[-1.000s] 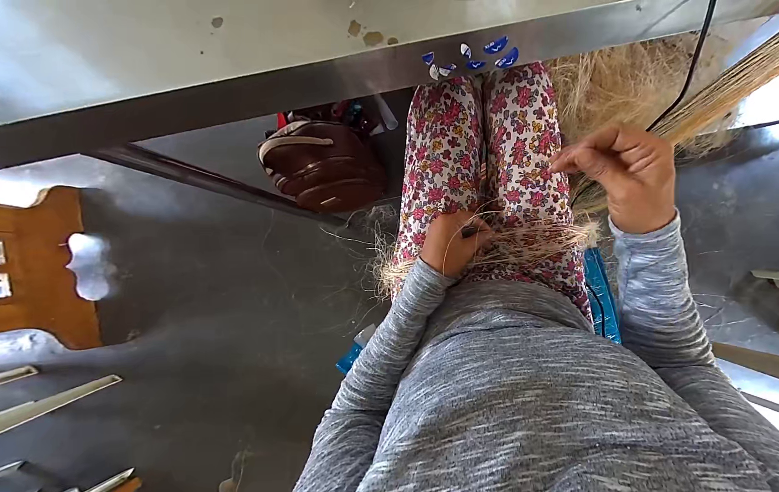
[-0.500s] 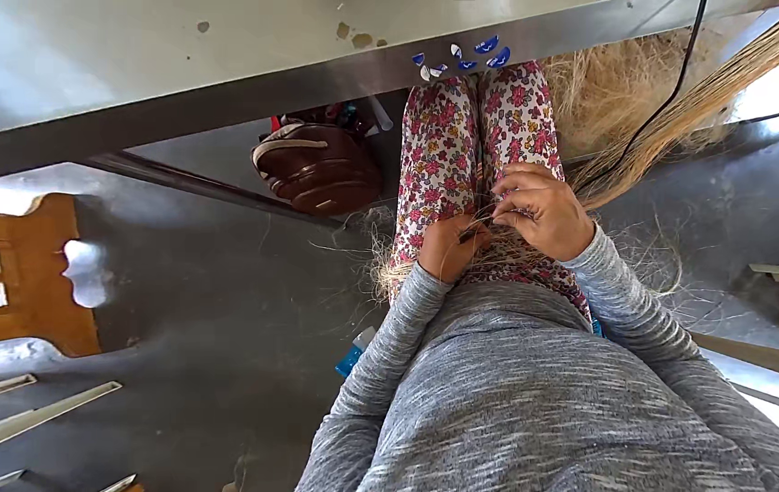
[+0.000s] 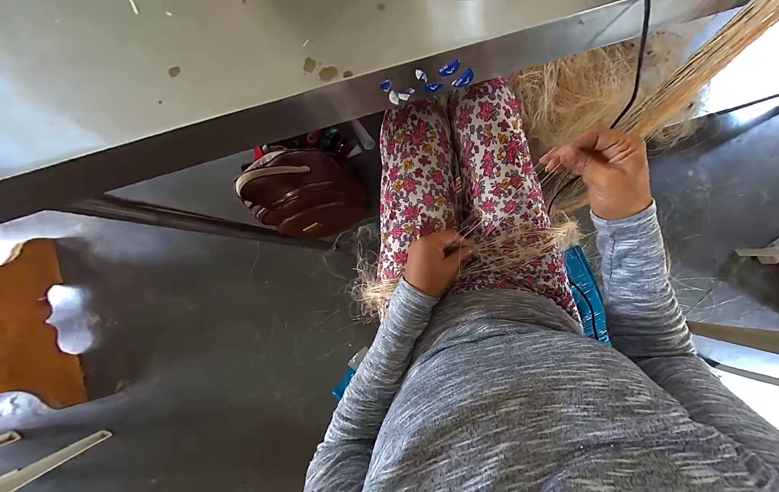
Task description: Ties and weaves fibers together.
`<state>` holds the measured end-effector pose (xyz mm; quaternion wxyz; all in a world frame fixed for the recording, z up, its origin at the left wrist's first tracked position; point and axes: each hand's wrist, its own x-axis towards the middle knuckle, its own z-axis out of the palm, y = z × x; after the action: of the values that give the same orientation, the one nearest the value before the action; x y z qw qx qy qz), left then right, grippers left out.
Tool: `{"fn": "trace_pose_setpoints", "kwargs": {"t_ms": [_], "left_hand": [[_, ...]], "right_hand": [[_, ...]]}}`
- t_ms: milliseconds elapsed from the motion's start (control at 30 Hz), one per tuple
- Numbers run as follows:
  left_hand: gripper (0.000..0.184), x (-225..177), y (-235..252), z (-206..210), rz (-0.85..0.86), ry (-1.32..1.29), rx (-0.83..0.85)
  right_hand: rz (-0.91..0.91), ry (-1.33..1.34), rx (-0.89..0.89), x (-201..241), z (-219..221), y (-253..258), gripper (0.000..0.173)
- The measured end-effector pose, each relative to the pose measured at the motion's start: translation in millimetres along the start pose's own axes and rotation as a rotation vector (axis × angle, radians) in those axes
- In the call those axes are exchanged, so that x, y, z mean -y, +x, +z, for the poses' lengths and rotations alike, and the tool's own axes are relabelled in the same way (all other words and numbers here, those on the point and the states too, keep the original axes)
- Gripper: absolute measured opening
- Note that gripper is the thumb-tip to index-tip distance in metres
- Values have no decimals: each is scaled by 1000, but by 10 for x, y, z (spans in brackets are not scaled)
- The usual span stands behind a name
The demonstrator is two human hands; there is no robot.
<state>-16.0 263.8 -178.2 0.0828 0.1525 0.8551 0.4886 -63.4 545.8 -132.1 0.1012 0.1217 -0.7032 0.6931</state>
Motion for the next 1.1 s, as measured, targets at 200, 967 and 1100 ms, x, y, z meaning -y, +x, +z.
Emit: {"fn": "trace_pose_setpoints", "kwargs": {"t_ms": [200,967,1100], "left_hand": [[8,-21,14,-1,-40,92,36],[6,-65,9,-56,-112,189,63],[8,-94,-3,-69,-128,148,52]], "right_hand": [[175,209,-290,110,-412,81,26],[510,11,-1336,-171,-3161,-1091,10],[453,-5,-1650,-254,-3473,-1610,26]]}}
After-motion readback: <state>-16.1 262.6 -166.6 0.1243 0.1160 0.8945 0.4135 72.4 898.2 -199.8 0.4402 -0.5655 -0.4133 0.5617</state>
